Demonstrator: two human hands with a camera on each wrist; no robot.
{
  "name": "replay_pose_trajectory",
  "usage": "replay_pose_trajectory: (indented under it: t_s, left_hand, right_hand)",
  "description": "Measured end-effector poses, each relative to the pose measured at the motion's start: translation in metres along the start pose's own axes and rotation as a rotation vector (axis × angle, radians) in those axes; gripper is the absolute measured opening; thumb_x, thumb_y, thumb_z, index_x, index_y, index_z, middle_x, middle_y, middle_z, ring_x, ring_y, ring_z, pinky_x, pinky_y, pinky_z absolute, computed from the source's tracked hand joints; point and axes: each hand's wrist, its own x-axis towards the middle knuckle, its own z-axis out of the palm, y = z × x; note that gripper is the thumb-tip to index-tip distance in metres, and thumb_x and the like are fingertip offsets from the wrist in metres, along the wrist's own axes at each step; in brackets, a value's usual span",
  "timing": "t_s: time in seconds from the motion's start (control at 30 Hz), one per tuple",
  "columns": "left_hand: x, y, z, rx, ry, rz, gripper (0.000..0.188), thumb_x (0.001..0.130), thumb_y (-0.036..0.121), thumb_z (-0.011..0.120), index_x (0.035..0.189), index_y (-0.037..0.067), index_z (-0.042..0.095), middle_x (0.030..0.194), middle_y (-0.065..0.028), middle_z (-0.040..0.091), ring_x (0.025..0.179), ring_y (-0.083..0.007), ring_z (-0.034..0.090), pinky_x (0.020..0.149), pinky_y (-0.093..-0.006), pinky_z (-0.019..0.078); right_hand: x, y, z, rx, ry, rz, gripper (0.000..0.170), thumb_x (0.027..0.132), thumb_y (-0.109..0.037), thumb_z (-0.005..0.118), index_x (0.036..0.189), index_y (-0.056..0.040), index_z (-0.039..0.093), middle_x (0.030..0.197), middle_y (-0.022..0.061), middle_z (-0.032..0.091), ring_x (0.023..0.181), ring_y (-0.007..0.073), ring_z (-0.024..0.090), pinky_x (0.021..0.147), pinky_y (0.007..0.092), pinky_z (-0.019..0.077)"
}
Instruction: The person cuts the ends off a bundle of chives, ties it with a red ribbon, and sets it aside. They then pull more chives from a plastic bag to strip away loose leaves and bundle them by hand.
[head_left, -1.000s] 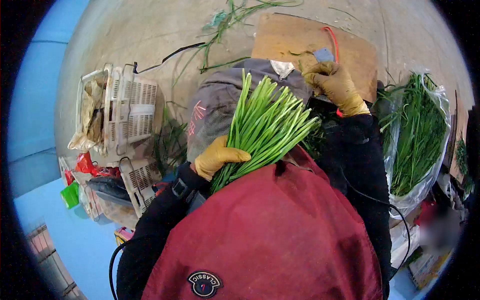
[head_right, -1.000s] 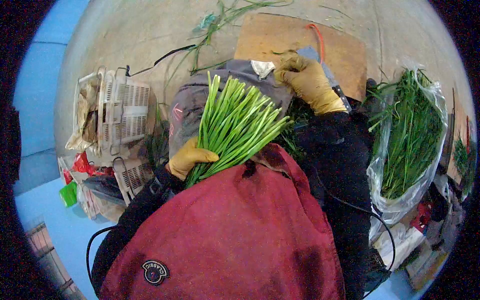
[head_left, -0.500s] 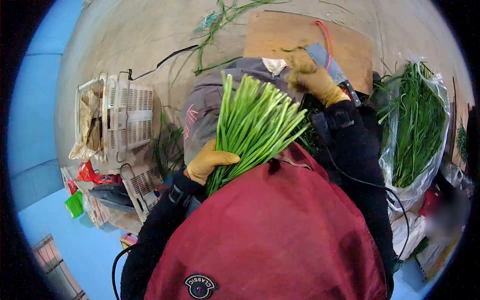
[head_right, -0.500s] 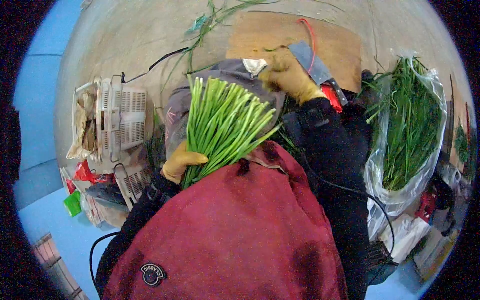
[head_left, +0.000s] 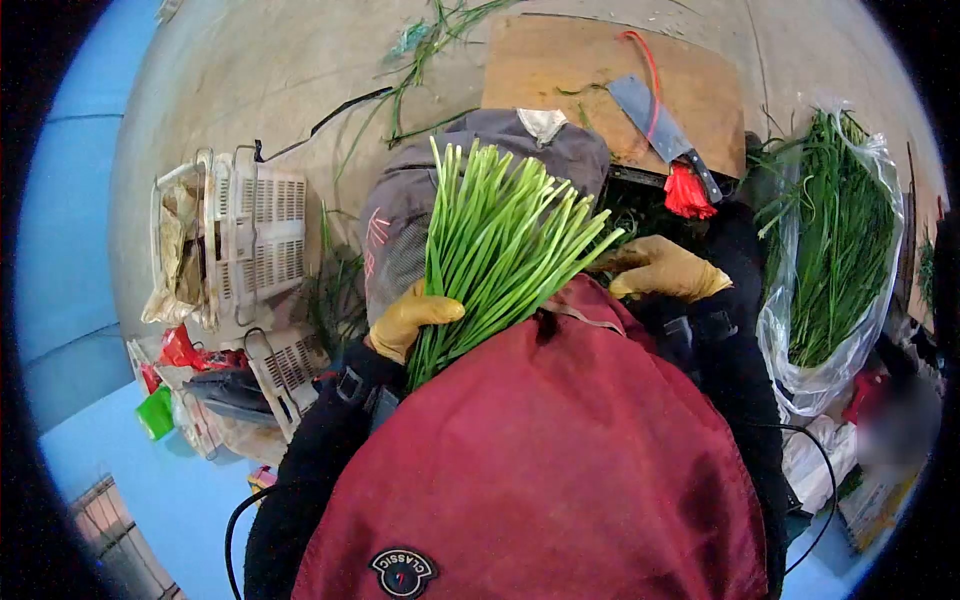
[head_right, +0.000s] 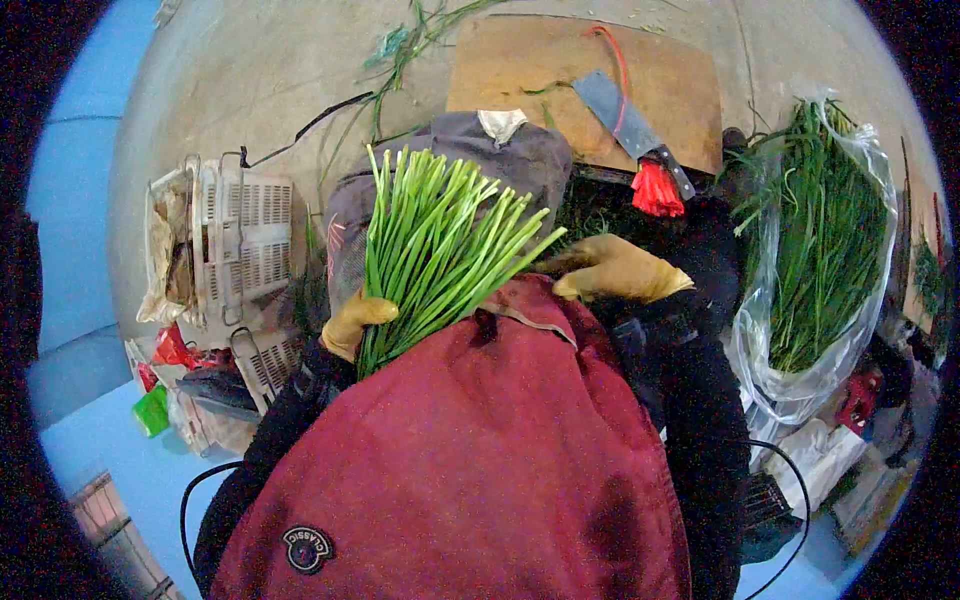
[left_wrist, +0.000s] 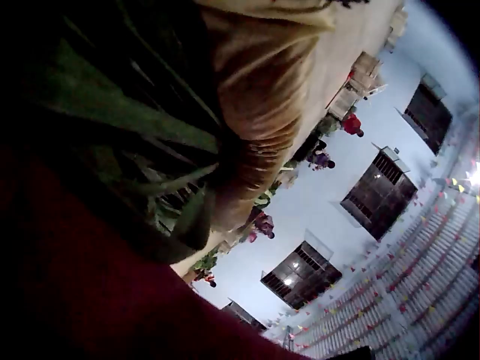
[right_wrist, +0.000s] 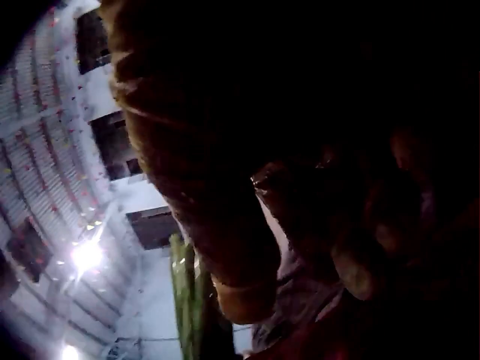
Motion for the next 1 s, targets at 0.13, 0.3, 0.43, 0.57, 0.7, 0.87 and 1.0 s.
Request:
replay_pose_trajectory:
  t_s: [0.13,0.3,0.43,0.57,0.7,0.87,1.0]
  left_hand:
    - [0.001,0.005,-0.001,0.11,0.01,-0.05,0.08,0.066,0.015,0.073,0.137,0.002,0.039,0.129,-0.0126,0.053,0.114,-0.0247,0.055,0.1,-0.0382,0.0414]
    - [-0.011,0.002,0.003,-0.035,-0.041,-0.018,0.072,0.066,0.014,0.075,0.131,0.001,0.046,0.12,-0.0102,0.059,0.107,-0.0223,0.058,0.095,-0.0346,0.0435]
    - [-0.013,0.005,-0.004,0.033,-0.099,-0.034,0.063,0.066,0.017,0.075,0.122,0.0,0.051,0.108,-0.0126,0.062,0.097,-0.0237,0.06,0.087,-0.0355,0.0468]
    - [-0.014,0.012,0.004,0.173,0.014,0.074,0.054,0.061,0.025,0.075,0.104,-0.003,0.057,0.08,-0.0157,0.062,0.069,-0.024,0.058,0.06,-0.0341,0.046]
    - [-0.025,0.026,0.007,0.175,0.111,0.067,0.054,0.06,0.027,0.075,0.101,-0.003,0.057,0.072,-0.0154,0.061,0.056,-0.0225,0.055,0.049,-0.0325,0.0432]
    - [-0.029,0.034,-0.009,0.163,0.115,0.055,0.051,0.061,0.025,0.076,0.1,-0.002,0.058,0.073,-0.0151,0.061,0.057,-0.0222,0.056,0.05,-0.0327,0.0447]
    - [-0.039,0.044,-0.009,0.196,0.185,0.007,0.056,0.062,0.026,0.077,0.106,-0.002,0.058,0.08,-0.0155,0.064,0.064,-0.0229,0.061,0.054,-0.0327,0.0493]
  right_hand:
    - [0.024,-0.04,0.028,0.072,-0.068,-0.23,0.034,0.082,-0.02,0.067,0.11,-0.0026,0.06,0.082,-0.002,0.061,0.065,0.007,0.053,0.056,0.0225,0.0427]
    - [0.07,-0.065,0.048,0.213,-0.086,-0.313,0.025,0.082,-0.017,0.067,0.103,-0.0047,0.061,0.08,0.0011,0.062,0.065,0.0087,0.055,0.051,0.0225,0.0428]
    - [0.084,-0.088,0.057,0.182,-0.082,-0.387,0.035,0.081,-0.017,0.069,0.111,-0.0026,0.059,0.082,0.0002,0.06,0.067,0.0085,0.054,0.057,0.0217,0.0439]
    - [0.111,-0.074,0.023,-0.104,0.218,-0.482,0.029,0.081,-0.021,0.069,0.104,-0.0029,0.066,0.088,0.0012,0.065,0.074,0.0094,0.056,0.068,0.0238,0.047]
    - [0.162,0.027,-0.06,-0.298,0.991,-0.535,0.037,0.078,-0.027,0.07,0.104,-0.0021,0.065,0.094,0.0092,0.068,0.083,0.0222,0.063,0.073,0.0335,0.0497]
    - [0.156,0.04,-0.06,-0.766,1.132,-0.049,0.04,0.072,-0.036,0.072,0.096,-0.0041,0.065,0.096,0.0206,0.065,0.09,0.0387,0.062,0.076,0.0458,0.0481]
    - [0.151,0.037,-0.051,-0.515,0.985,-0.226,0.033,0.072,-0.03,0.07,0.092,-0.0042,0.067,0.097,0.0212,0.063,0.089,0.0365,0.061,0.074,0.0413,0.0483]
